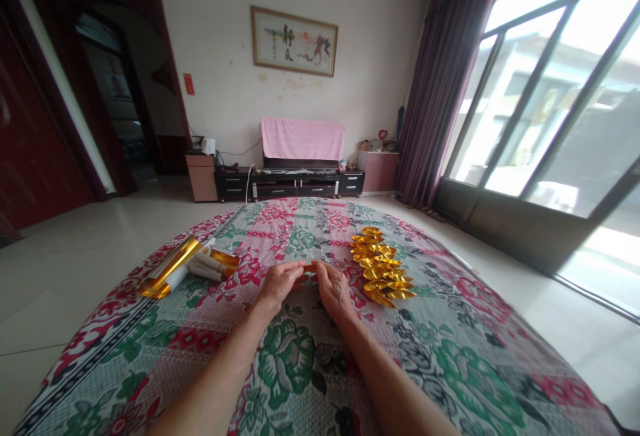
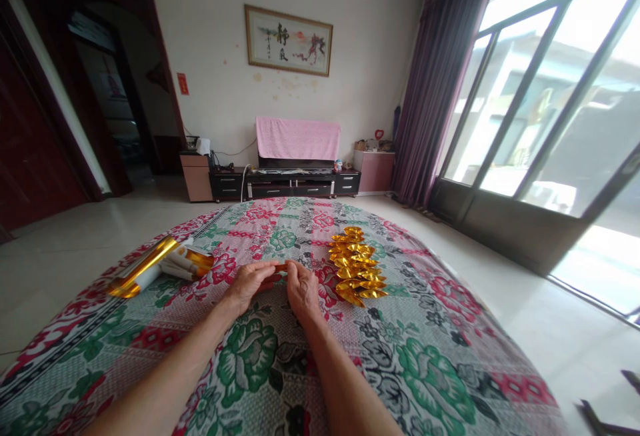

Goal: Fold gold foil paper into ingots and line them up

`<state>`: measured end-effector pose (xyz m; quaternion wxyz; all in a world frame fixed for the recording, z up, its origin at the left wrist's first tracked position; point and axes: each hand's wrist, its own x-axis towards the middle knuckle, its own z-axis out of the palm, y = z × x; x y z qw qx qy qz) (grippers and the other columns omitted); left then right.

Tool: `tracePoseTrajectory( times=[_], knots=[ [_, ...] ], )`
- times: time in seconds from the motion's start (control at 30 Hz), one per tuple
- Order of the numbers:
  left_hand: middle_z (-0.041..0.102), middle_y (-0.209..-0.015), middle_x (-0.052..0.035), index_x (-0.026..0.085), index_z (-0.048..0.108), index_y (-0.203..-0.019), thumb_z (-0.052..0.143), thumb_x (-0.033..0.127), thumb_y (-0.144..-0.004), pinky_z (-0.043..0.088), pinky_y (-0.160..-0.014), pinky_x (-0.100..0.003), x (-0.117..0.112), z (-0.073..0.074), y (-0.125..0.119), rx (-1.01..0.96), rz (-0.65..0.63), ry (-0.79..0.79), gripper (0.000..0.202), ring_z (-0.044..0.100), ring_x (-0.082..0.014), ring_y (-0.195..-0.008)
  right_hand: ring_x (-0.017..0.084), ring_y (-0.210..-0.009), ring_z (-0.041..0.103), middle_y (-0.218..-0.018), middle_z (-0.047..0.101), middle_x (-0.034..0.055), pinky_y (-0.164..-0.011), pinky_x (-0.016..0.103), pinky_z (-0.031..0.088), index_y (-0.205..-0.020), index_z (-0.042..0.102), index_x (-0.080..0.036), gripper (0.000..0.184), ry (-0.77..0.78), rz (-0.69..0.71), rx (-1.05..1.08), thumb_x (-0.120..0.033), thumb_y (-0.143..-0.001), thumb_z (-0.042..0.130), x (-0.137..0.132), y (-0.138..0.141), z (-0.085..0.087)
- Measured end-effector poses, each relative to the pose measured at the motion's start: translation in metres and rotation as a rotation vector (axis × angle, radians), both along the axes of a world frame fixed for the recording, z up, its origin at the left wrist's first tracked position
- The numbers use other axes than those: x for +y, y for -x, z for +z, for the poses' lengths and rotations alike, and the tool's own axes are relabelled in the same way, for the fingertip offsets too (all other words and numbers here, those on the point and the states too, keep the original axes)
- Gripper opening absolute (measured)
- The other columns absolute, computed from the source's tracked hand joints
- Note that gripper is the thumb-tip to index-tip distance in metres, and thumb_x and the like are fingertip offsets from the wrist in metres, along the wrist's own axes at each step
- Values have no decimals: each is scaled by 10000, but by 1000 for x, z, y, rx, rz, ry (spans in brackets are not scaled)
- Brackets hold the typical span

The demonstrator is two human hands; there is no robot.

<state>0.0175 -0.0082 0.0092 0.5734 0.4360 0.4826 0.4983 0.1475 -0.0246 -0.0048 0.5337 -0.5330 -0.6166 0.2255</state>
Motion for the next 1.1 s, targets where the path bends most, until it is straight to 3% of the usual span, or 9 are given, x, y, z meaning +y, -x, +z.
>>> tracePoseTrajectory(
  times=[0.27, 0.47, 0.63, 0.77, 0.97, 1.1],
  knots=[
    [724, -862, -78, 127, 670, -1001, 541, 241, -742, 503, -612, -245, 6, -9, 3, 184, -3, -92, 311, 672, -186, -791, 144, -701, 625, -777, 701, 10, -656, 203, 439, -1004, 670, -200, 346, -2, 4, -115, -358, -859, 398, 0, 0, 1],
    [727, -879, -58, 154, 682, -994, 516, 280, -767, 531, -649, -249, 18, -25, 6, 413, 58, -324, 309, 676, -173, -781, 136, -646, 620, -772, 703, 15, -603, 195, 425, -1014, 662, -195, 317, 13, -22, -155, -313, -843, 423, -1, 1, 3],
    [702, -1002, -49, 164, 687, -987, 499, 273, -780, 537, -751, -247, 16, -22, 5, 515, 102, -428, 300, 670, -160, -847, 125, -647, 624, -736, 694, -4, -602, 181, 403, -984, 669, -223, 300, -52, -5, -217, -284, -858, 403, -1, 1, 1],
    [713, -965, -38, 171, 683, -992, 495, 255, -785, 538, -748, -233, 12, -16, 5, 556, 77, -419, 292, 674, -150, -835, 123, -632, 626, -718, 697, -5, -600, 181, 401, -970, 682, -224, 305, -49, -29, -207, -278, -859, 402, -2, 1, 1],
    [729, -868, -41, 151, 664, -1018, 481, 199, -781, 525, -544, -206, 6, -11, 0, 463, -3, -289, 304, 685, -141, -681, 135, -653, 638, -762, 713, 6, -606, 190, 421, -953, 696, -212, 316, -2, -66, -142, -301, -854, 409, -2, 1, 5],
    [731, -842, -33, 153, 668, -1010, 491, 168, -764, 518, -540, -189, 4, -10, -3, 426, -16, -258, 303, 684, -132, -682, 143, -687, 647, -797, 718, 11, -623, 192, 429, -948, 699, -213, 311, 6, -88, -154, -314, -851, 422, -2, 1, 6]
  ],
)
